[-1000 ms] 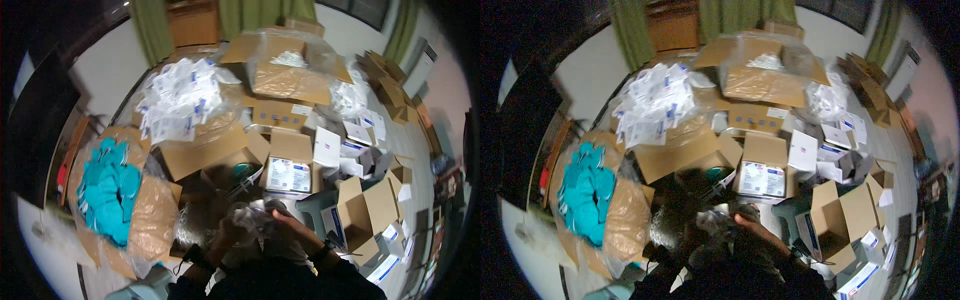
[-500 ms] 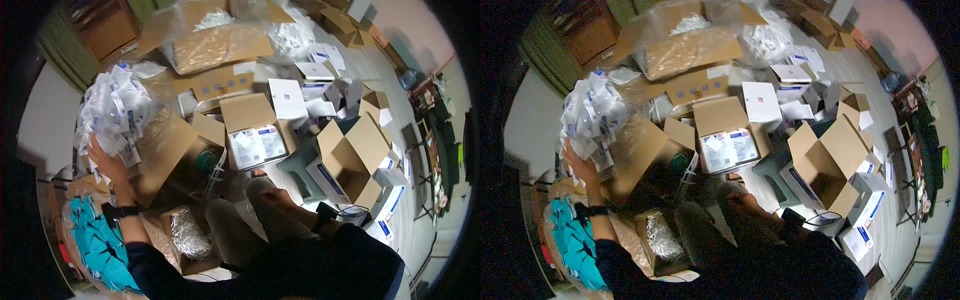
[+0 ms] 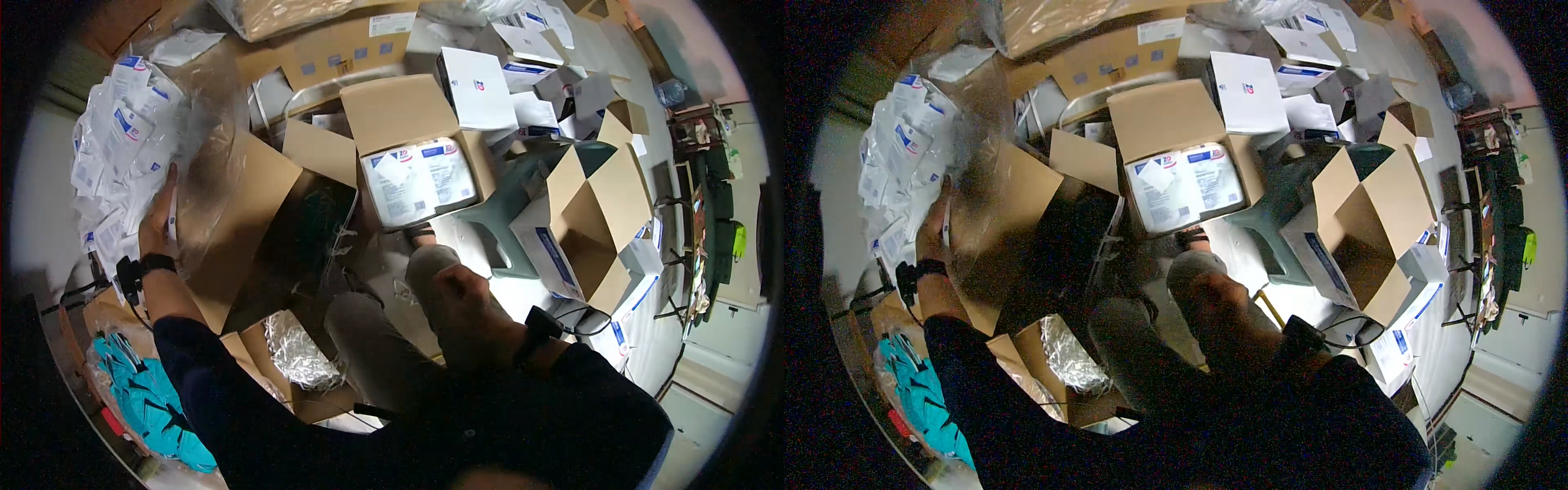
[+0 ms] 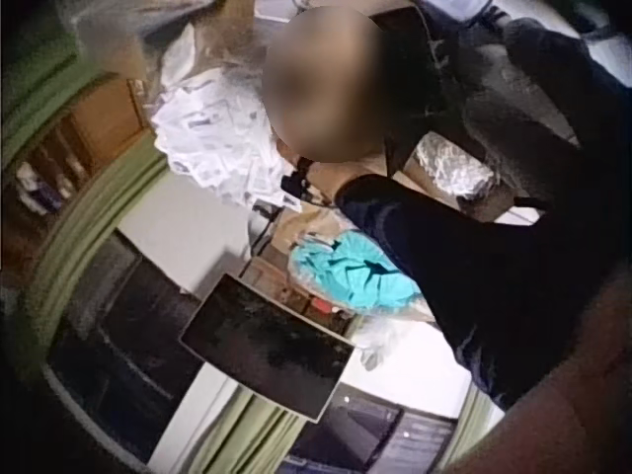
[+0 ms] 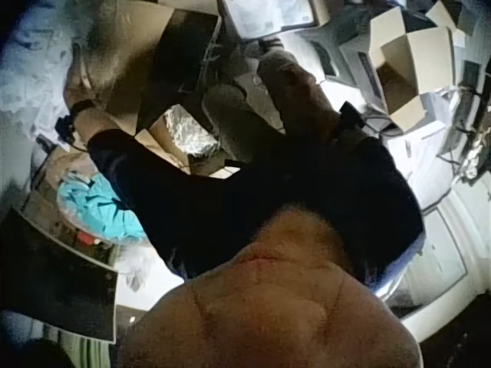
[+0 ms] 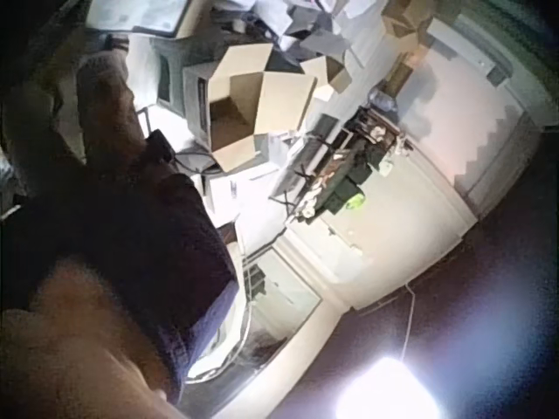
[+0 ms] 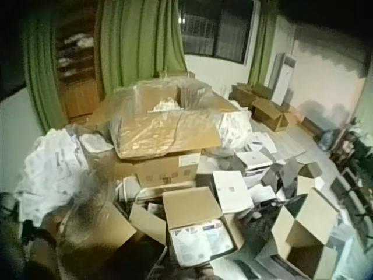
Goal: Sorting medical face masks and placing them into white product boxes.
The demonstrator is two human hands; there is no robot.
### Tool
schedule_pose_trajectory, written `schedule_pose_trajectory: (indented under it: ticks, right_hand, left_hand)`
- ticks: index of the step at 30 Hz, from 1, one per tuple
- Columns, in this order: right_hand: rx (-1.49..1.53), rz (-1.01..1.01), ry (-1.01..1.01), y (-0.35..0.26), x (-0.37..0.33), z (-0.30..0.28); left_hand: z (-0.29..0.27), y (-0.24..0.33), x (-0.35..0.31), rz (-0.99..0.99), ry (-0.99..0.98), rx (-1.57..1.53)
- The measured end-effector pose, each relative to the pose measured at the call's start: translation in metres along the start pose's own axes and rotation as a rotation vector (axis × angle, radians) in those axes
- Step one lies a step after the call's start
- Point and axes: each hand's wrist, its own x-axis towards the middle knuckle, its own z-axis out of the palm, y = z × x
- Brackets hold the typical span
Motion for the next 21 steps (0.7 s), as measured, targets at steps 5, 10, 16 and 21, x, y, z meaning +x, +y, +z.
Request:
schedule_pose_trajectory:
  ticks: [5, 10, 16, 21]
  right_hand:
    - [0.234, -0.093, 0.089, 0.044, 0.098, -0.004]
    - [-0.023, -0.16, 0.102, 0.092, 0.223, 0.004]
    - [0.034, 0.039, 0.072, 0.062, 0.235, 0.026]
    - [-0.211, -0.022, 0.033, 0.05, 0.237, 0.023]
  left_hand:
    - [-0.03, -0.038, 0.035, 0.065, 0.224, 0.303]
    - [-0.018, -0.008, 0.034, 0.189, 0.521, 0.695]
    - [0.015, 0.037, -0.03, 0.259, 0.623, 0.919]
    - [0.013, 0.064, -0.07, 0.203, 0.477, 1.075]
